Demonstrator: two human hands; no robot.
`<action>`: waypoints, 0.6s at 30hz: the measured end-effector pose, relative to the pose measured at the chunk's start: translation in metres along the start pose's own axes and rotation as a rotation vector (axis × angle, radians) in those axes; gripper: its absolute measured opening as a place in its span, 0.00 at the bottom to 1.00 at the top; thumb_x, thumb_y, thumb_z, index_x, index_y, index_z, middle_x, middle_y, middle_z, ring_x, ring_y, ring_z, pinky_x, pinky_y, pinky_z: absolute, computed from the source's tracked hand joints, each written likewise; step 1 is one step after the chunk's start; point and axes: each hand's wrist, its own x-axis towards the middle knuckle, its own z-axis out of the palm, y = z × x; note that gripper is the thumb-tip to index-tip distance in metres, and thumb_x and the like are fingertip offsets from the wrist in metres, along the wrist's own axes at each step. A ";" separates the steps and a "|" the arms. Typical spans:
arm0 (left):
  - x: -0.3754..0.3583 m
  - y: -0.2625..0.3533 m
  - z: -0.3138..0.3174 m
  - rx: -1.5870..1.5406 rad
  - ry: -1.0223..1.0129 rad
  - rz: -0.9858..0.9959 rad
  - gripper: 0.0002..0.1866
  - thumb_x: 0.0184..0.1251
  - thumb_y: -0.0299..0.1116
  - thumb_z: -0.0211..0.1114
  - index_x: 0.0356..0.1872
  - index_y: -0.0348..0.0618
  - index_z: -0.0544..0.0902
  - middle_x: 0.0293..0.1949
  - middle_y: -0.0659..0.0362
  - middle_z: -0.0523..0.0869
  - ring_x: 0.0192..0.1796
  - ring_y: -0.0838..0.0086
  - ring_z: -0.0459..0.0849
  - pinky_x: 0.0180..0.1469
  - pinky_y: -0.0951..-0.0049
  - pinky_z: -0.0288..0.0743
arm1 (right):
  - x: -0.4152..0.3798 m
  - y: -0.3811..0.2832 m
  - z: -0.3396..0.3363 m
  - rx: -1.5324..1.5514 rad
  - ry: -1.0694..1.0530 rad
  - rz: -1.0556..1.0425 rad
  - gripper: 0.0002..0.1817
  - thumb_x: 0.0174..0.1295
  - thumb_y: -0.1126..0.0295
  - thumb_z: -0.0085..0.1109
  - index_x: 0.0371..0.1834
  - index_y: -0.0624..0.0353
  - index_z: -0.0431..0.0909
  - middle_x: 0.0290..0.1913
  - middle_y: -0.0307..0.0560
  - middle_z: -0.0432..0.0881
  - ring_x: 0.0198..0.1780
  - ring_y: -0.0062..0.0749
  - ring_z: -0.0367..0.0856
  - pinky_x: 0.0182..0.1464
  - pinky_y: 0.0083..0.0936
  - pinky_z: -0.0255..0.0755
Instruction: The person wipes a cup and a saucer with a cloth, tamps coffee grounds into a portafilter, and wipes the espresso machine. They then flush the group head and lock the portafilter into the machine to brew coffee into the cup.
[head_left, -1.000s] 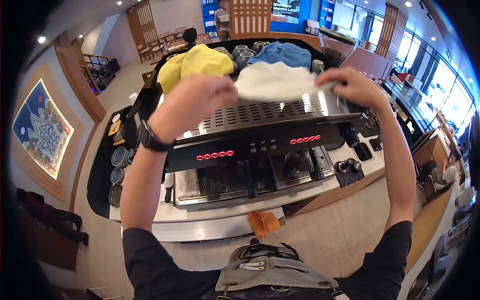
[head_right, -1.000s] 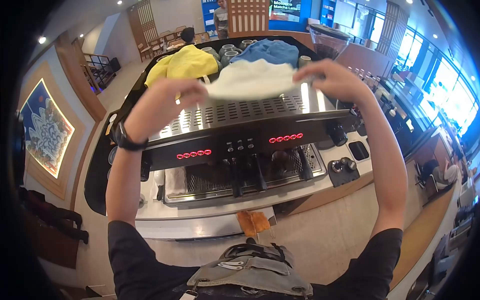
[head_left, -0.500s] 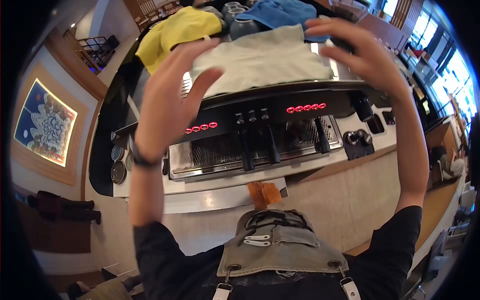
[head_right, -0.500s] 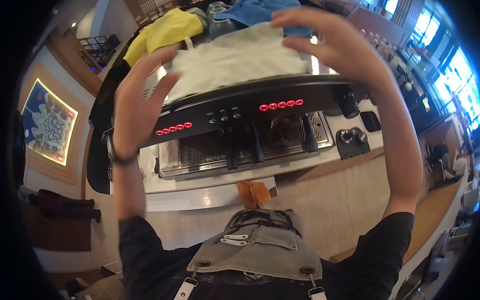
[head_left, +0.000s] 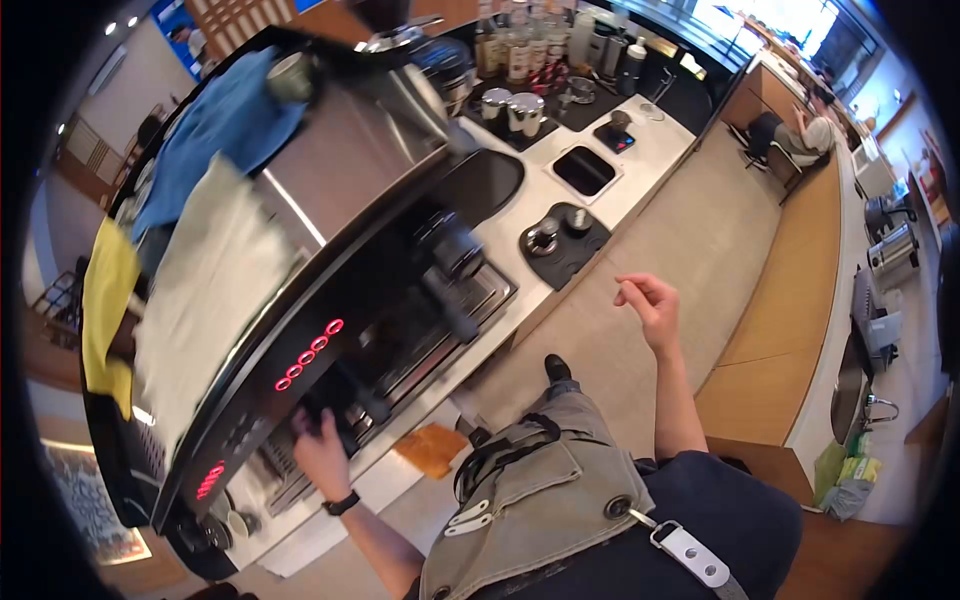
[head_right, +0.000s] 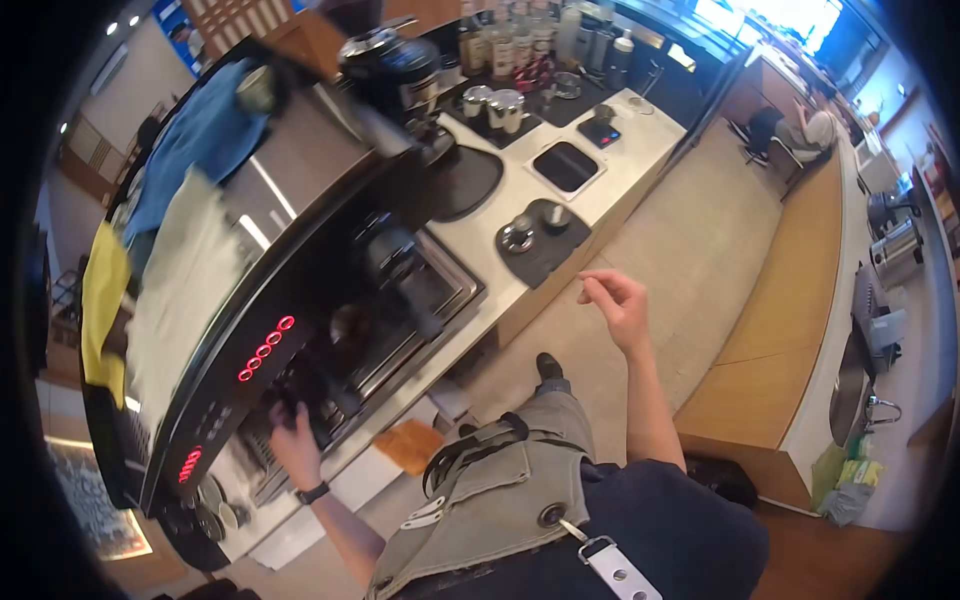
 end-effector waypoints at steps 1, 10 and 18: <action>0.004 -0.003 0.004 0.025 -0.020 -0.034 0.26 0.74 0.44 0.70 0.60 0.30 0.82 0.47 0.42 0.91 0.47 0.52 0.90 0.51 0.56 0.81 | 0.022 0.018 -0.013 -0.011 -0.024 0.043 0.11 0.75 0.69 0.62 0.49 0.67 0.87 0.36 0.43 0.88 0.39 0.23 0.86 0.45 0.22 0.78; 0.018 -0.029 0.030 0.528 0.066 -0.026 0.19 0.73 0.37 0.67 0.55 0.31 0.83 0.47 0.37 0.90 0.48 0.43 0.89 0.51 0.53 0.81 | 0.332 0.187 -0.118 -0.360 0.204 -0.056 0.25 0.65 0.65 0.72 0.62 0.66 0.80 0.55 0.51 0.88 0.55 0.38 0.85 0.58 0.31 0.78; -0.020 -0.035 0.035 0.246 0.165 -0.254 0.18 0.71 0.30 0.61 0.54 0.25 0.79 0.49 0.34 0.87 0.52 0.37 0.85 0.56 0.49 0.77 | 0.455 0.234 -0.122 -0.667 0.236 0.135 0.54 0.48 0.41 0.80 0.76 0.57 0.67 0.73 0.51 0.77 0.76 0.49 0.70 0.77 0.56 0.52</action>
